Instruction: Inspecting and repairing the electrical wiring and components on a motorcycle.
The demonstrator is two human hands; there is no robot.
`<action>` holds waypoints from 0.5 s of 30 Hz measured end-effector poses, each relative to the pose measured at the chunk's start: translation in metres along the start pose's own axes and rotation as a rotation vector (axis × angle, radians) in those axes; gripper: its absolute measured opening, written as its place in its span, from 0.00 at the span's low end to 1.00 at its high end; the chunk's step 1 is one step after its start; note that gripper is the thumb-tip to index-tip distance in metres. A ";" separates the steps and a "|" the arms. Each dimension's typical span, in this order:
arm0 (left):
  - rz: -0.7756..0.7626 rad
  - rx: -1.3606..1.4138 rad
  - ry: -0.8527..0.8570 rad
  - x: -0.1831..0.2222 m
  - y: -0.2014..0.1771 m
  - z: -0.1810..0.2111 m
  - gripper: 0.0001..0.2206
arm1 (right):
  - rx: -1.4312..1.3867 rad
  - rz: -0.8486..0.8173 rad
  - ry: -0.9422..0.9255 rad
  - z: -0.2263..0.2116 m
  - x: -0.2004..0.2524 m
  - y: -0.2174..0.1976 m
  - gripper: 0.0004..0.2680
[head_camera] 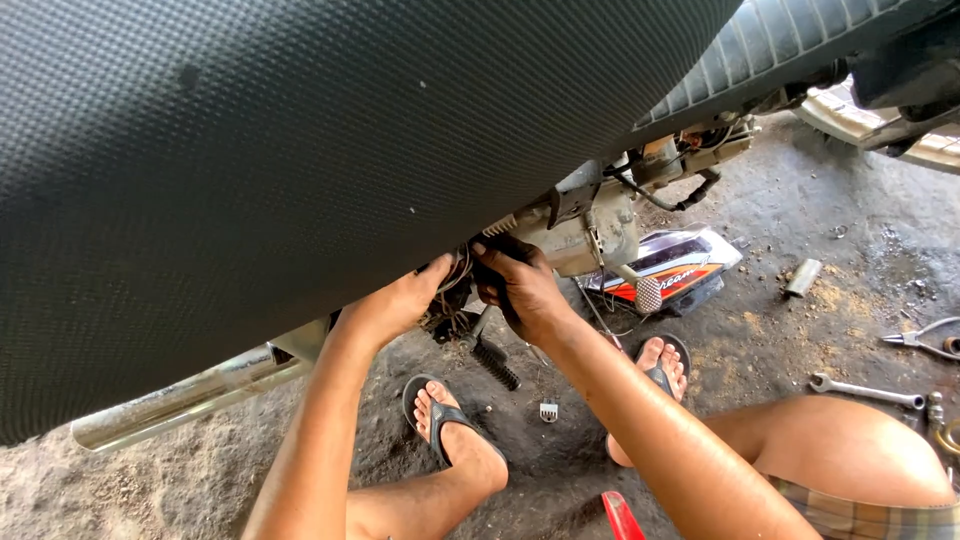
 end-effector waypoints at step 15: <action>0.137 0.332 -0.121 -0.004 -0.015 0.010 0.17 | 0.119 -0.031 0.055 0.005 0.002 0.003 0.09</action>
Point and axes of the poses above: each hand's wrist, its own x-axis away from the middle knuckle, its own y-axis out of the palm, z = x × y, the point moved 8 cm from there along -x, towards the middle knuckle, and after that the axes turned 8 degrees about -x, right-handed, at the moved point
